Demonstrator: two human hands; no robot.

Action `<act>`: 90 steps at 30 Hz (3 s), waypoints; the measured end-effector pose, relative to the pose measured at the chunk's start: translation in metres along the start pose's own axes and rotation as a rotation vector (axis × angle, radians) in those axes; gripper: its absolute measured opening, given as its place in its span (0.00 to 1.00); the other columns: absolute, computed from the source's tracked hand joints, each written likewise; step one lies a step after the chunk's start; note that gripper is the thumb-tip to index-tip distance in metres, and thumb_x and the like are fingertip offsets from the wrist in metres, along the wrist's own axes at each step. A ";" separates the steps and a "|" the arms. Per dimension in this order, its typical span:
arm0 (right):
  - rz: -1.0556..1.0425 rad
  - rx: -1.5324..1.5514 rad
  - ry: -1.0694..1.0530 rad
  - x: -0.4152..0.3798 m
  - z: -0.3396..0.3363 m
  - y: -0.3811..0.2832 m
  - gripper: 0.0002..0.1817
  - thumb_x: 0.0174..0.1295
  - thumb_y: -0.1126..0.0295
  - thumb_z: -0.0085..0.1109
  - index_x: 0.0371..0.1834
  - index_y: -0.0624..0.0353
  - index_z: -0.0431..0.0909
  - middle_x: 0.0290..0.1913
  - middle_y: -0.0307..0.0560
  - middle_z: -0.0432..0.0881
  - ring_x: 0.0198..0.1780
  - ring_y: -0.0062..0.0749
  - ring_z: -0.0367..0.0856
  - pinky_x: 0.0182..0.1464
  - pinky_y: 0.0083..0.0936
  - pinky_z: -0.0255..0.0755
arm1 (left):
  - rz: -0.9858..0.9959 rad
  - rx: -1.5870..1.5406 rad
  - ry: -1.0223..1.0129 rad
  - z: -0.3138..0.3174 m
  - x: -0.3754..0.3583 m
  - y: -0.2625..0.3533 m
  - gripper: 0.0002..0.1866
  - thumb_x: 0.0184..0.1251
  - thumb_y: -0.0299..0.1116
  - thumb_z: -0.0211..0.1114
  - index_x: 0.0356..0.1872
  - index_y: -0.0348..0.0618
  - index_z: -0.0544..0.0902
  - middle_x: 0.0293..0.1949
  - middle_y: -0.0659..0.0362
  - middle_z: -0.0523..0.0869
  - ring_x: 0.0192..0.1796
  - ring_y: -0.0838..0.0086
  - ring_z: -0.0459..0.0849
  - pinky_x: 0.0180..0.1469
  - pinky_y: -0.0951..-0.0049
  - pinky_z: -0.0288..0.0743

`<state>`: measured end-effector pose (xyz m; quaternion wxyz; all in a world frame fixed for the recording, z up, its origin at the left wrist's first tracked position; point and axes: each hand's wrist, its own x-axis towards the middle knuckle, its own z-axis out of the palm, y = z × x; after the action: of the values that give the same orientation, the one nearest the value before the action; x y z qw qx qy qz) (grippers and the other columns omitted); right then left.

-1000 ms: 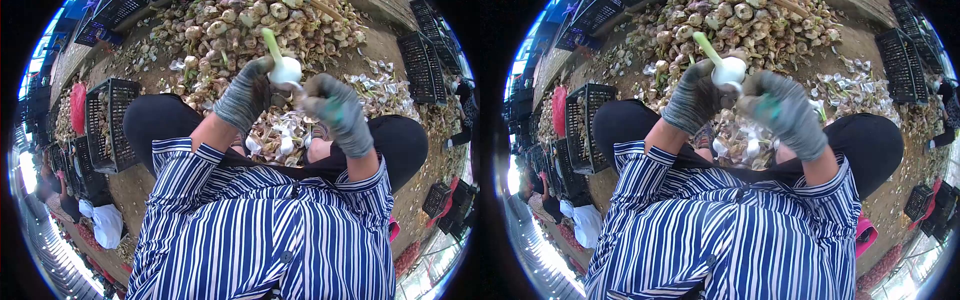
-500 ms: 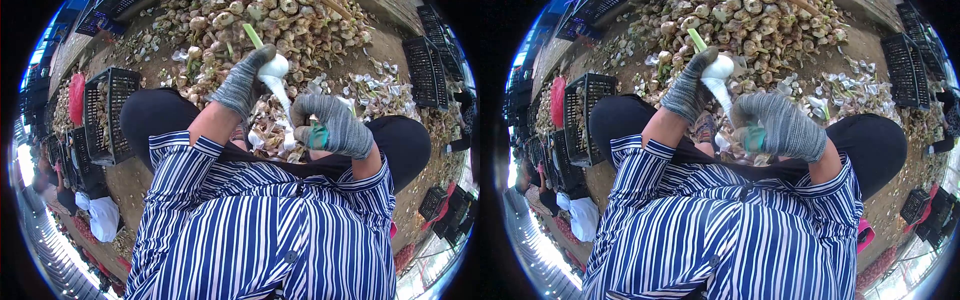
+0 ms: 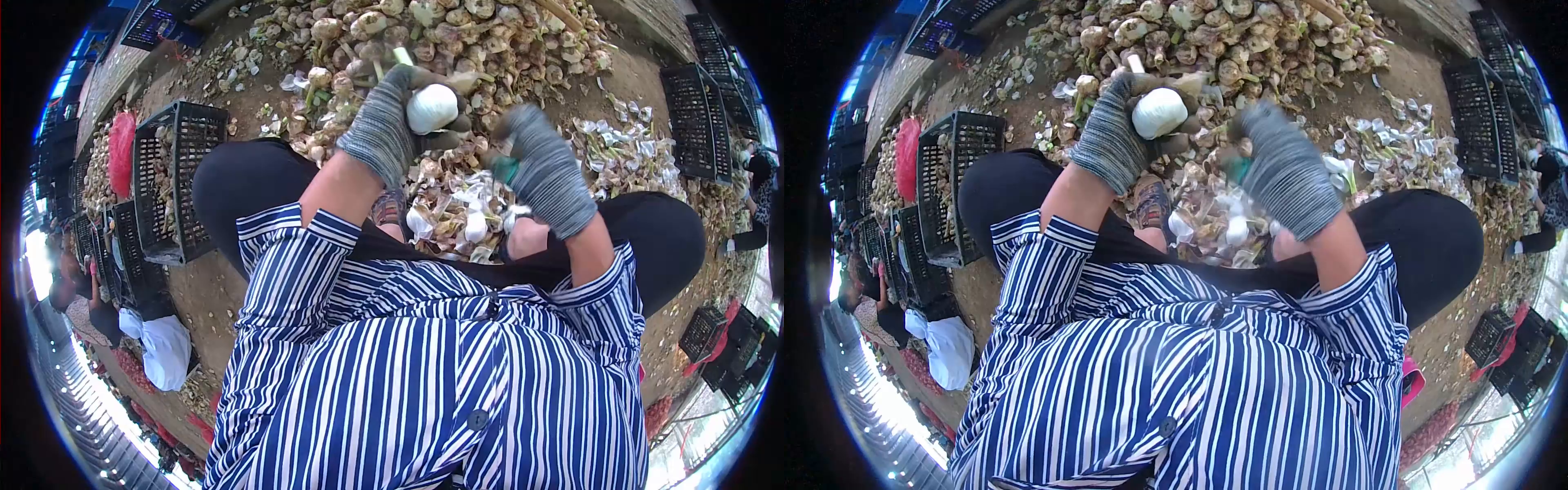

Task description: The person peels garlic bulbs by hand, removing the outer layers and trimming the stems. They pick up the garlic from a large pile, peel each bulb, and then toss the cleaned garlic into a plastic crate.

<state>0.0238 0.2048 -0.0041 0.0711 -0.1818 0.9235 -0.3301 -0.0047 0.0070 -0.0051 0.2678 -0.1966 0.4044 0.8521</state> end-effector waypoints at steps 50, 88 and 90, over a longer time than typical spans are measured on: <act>-0.075 -0.010 -0.002 -0.001 -0.026 -0.025 0.14 0.57 0.63 0.59 0.41 0.60 0.78 0.35 0.54 0.81 0.37 0.44 0.80 0.41 0.33 0.74 | 0.148 0.711 -0.176 -0.010 0.004 -0.012 0.22 0.58 0.51 0.62 0.44 0.43 0.81 0.25 0.60 0.81 0.23 0.78 0.78 0.26 0.76 0.75; 0.350 0.465 -0.062 -0.008 -0.018 -0.002 0.18 0.57 0.70 0.55 0.51 0.61 0.76 0.40 0.53 0.82 0.39 0.32 0.81 0.43 0.24 0.74 | 0.492 1.514 -0.307 0.013 -0.023 0.008 0.35 0.45 0.29 0.69 0.60 0.54 0.70 0.42 0.56 0.83 0.42 0.75 0.81 0.46 0.73 0.77; 0.499 0.676 -0.100 -0.007 -0.017 0.002 0.15 0.58 0.68 0.58 0.47 0.62 0.79 0.39 0.47 0.82 0.38 0.23 0.80 0.40 0.19 0.75 | 0.627 1.611 -0.301 0.010 -0.019 0.001 0.35 0.46 0.28 0.68 0.61 0.53 0.70 0.42 0.55 0.82 0.42 0.75 0.81 0.47 0.73 0.77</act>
<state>0.0252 0.2188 0.0078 0.2489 0.0650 0.7744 -0.5780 0.0087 0.0088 0.0117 0.1290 0.2871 0.8787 0.3588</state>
